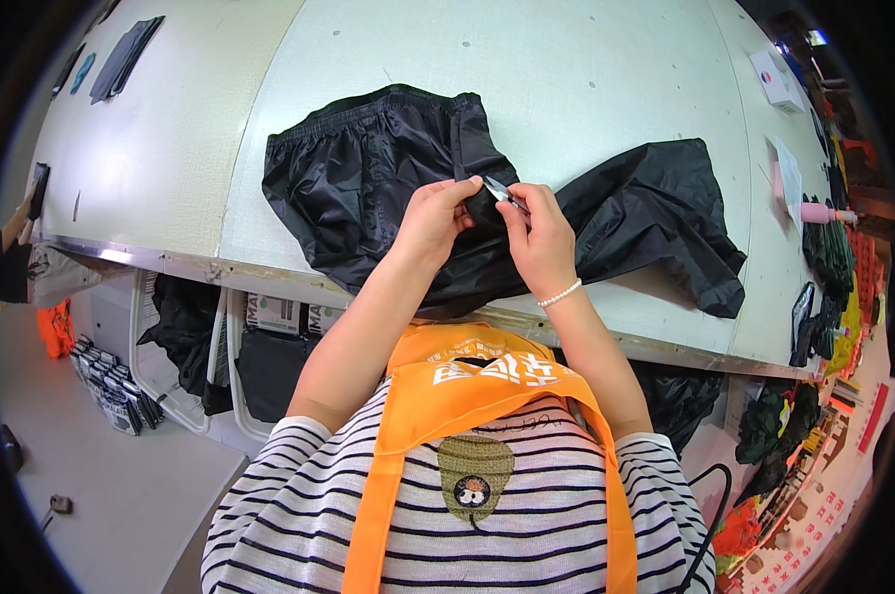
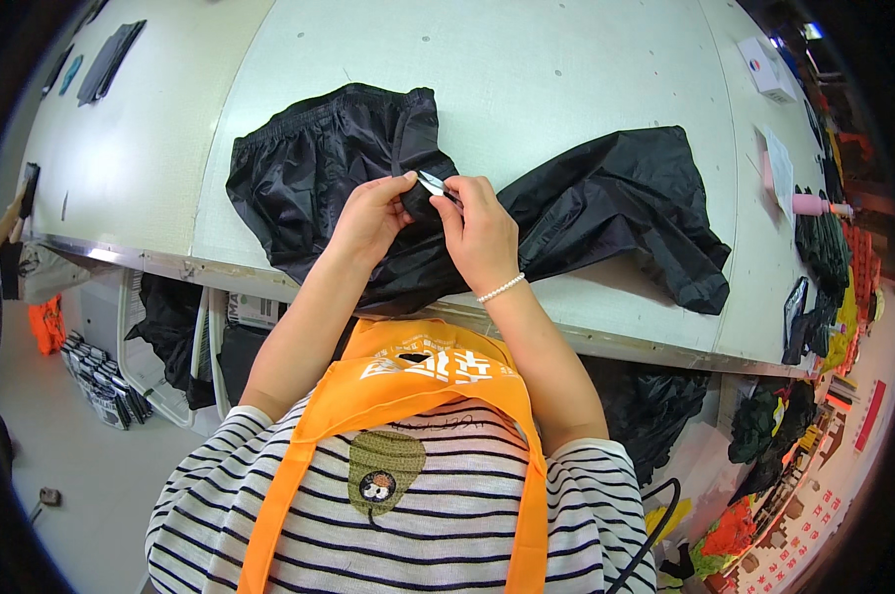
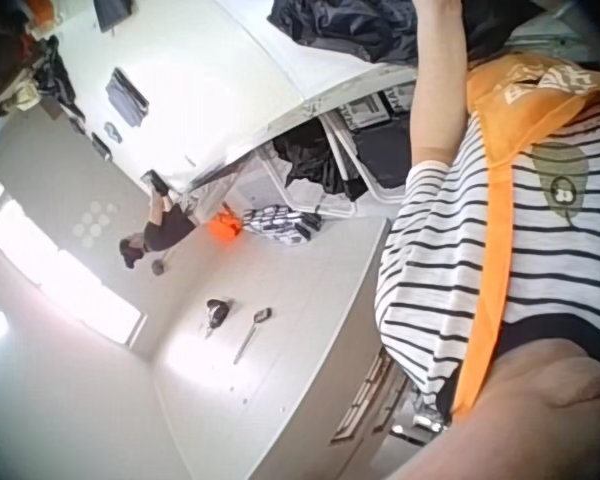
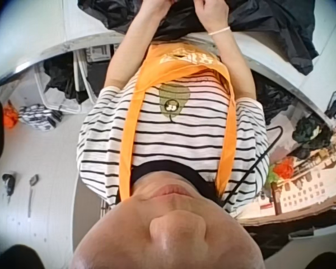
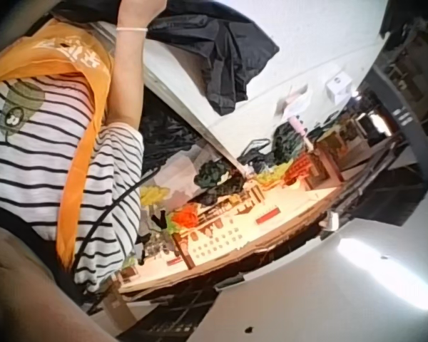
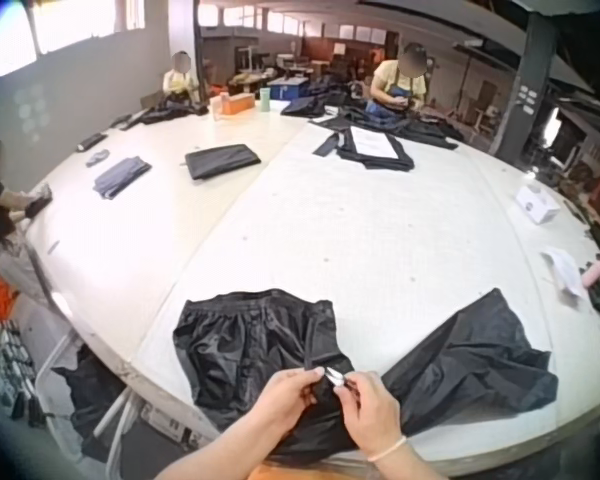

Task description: The person unties a bundle of black garments on a table, then folds each garment individually. They use shears to snip threads or tags from the garments before folding them neatly and stacking them on the table.

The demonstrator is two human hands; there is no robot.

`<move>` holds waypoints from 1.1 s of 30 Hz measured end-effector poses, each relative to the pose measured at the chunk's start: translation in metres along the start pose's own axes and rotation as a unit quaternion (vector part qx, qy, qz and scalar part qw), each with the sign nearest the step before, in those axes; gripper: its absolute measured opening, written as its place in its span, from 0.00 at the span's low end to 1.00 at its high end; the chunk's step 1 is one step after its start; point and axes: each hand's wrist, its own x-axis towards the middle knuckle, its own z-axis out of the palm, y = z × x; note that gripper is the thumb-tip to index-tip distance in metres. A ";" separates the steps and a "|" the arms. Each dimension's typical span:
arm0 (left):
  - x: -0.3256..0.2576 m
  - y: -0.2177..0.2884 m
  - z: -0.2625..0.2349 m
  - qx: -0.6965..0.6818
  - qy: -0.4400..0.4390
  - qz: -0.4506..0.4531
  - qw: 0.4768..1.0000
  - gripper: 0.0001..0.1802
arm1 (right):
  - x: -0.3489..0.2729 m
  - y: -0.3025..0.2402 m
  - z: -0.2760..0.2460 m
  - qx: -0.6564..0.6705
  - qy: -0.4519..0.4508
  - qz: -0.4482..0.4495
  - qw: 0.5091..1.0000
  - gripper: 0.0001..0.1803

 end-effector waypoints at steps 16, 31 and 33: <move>0.027 0.026 -0.043 0.019 0.116 0.221 0.968 0.15 | 0.041 0.120 -0.098 -0.308 -0.004 0.059 0.949 0.10; -0.023 -0.063 -0.057 0.778 0.265 0.264 0.506 0.42 | -0.083 0.255 -0.208 -0.321 -0.046 0.355 0.877 0.11; -0.016 -0.077 -0.044 0.775 0.263 0.251 0.517 0.42 | -0.059 0.259 -0.208 -0.252 0.030 0.208 0.945 0.16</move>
